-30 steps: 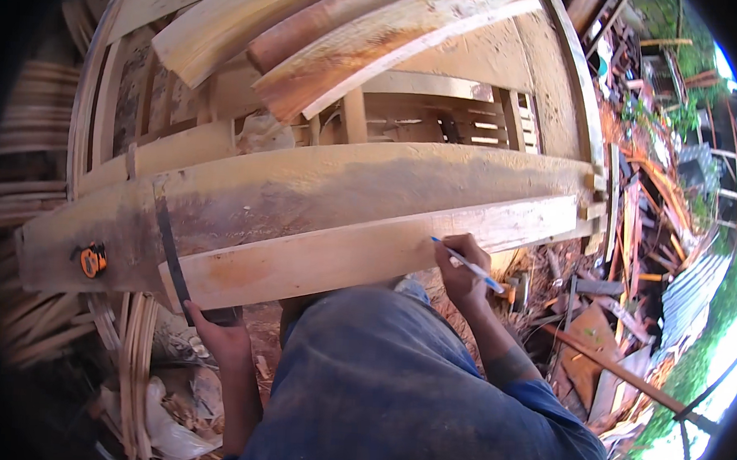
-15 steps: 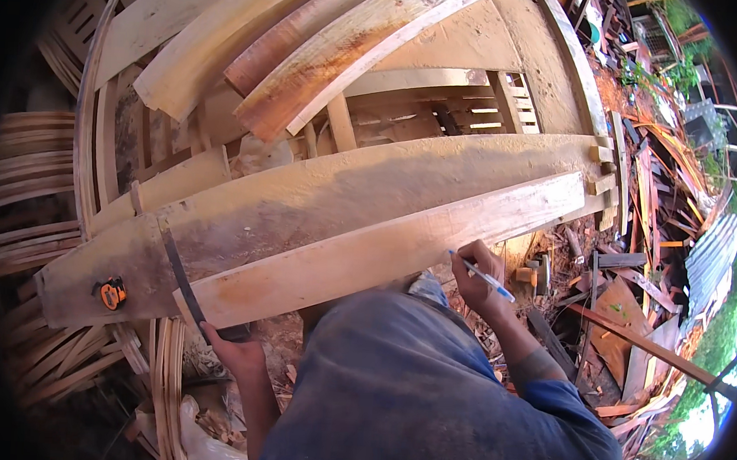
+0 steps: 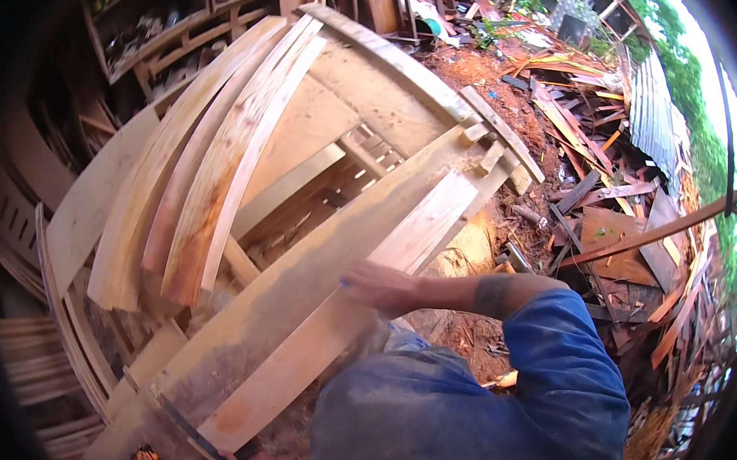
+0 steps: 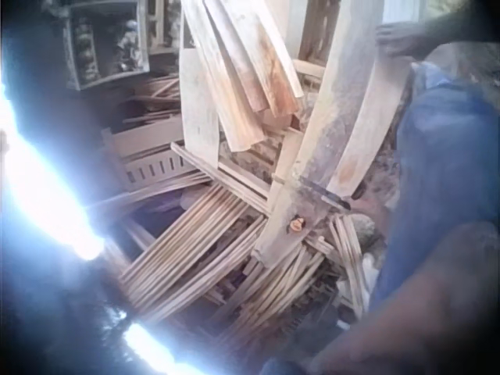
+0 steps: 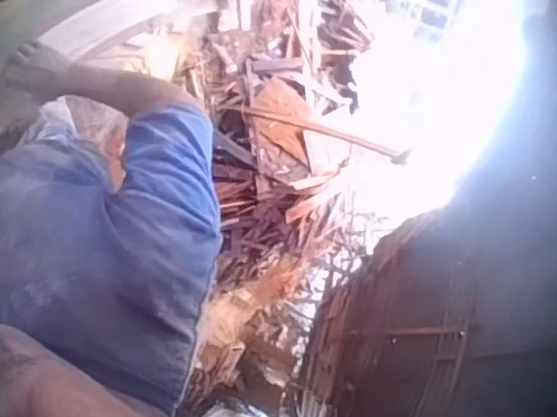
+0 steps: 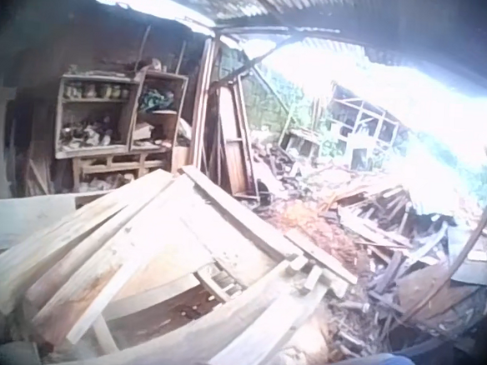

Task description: The person marks lines on a wooden plank using a square and a pen, then cuts several sections from the end of the plank using a circular saw, placing the cut pieces on the ground and moving the plank for subsequent cuts.

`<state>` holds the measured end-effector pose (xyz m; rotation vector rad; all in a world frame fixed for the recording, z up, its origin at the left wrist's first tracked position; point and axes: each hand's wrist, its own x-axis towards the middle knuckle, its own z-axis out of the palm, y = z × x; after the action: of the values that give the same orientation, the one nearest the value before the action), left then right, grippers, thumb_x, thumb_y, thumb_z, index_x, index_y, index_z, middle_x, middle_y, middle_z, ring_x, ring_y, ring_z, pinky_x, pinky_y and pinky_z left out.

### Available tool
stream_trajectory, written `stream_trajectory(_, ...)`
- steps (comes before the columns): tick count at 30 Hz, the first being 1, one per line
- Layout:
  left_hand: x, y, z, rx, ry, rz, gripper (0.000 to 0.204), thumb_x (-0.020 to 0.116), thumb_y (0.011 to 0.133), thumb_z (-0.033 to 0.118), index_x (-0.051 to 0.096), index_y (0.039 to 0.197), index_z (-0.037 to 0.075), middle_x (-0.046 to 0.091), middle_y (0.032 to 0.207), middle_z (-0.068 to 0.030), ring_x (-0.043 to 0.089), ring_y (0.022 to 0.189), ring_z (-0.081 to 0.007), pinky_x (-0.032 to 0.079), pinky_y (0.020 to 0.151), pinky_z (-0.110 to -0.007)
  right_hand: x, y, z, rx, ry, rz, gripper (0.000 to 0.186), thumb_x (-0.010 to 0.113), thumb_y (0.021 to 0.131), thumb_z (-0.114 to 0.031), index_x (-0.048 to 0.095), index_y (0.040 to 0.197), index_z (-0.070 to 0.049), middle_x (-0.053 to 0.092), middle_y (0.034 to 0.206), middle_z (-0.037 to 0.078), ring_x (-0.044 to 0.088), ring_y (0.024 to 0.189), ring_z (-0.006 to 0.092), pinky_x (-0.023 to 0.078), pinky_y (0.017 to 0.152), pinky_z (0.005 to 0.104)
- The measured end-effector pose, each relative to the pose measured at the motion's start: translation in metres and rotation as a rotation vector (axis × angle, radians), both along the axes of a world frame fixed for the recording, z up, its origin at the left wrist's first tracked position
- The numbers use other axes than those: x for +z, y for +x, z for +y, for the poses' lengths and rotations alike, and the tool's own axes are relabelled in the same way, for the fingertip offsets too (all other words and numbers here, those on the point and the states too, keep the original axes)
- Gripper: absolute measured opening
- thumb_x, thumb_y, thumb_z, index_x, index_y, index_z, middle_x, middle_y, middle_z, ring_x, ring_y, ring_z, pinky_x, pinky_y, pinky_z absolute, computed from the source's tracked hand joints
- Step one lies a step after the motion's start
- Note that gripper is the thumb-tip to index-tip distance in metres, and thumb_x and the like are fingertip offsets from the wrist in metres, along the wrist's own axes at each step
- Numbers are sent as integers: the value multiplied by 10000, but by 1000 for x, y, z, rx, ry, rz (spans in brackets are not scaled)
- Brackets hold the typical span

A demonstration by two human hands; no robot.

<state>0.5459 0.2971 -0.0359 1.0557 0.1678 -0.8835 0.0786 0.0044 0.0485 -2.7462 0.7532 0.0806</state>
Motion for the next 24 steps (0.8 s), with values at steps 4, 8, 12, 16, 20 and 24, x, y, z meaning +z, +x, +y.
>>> stream_trajectory(4,7,-23,-31,-24,38,-63,535,573,1056,410,520,1426,28,590,1428,-161,614,1248,-331,536,1015,-515,36,-22,-3,37,-20,-87,511,777,705,-225,595,1163,-88,540,1287,199,533,1187,354,434,1025,486)
stream_trajectory(8,16,-73,-56,-125,75,-67,525,569,1057,423,533,1401,28,601,1403,-159,634,1209,-328,556,974,-507,68,-101,-41,-22,-143,-257,666,851,581,-288,591,1161,-88,538,1266,179,534,1159,350,433,1026,486)
stream_trajectory(12,-2,-156,-85,-446,95,74,518,565,1059,436,546,1376,27,613,1379,-157,655,1169,-324,576,933,-498,63,-223,-105,-96,-103,-103,592,770,597,-146,617,1167,-89,536,1329,222,531,1258,400,390,1152,536)
stream_trajectory(16,55,-285,-144,-554,192,139,495,553,1065,451,567,1320,28,642,1301,-150,687,1075,-325,598,848,-483,46,-336,-153,-113,-167,-11,615,839,599,-191,630,1167,-74,546,1324,212,519,1272,387,399,1138,512)
stream_trajectory(20,102,-353,-177,-519,284,-21,457,515,1085,434,598,1208,2,692,1095,-158,719,913,-350,611,735,-472,70,-358,-175,-243,-115,108,665,888,689,-366,632,1203,-30,483,1488,223,403,1445,407,300,1221,537)
stream_trajectory(24,152,-396,-238,-838,205,-234,467,583,1057,343,582,1306,-53,723,1117,-176,714,996,-313,574,888,-451,100,-291,-176,-56,-148,-335,520,810,805,-397,595,1123,-46,380,1591,265,298,1526,423,194,1282,559)
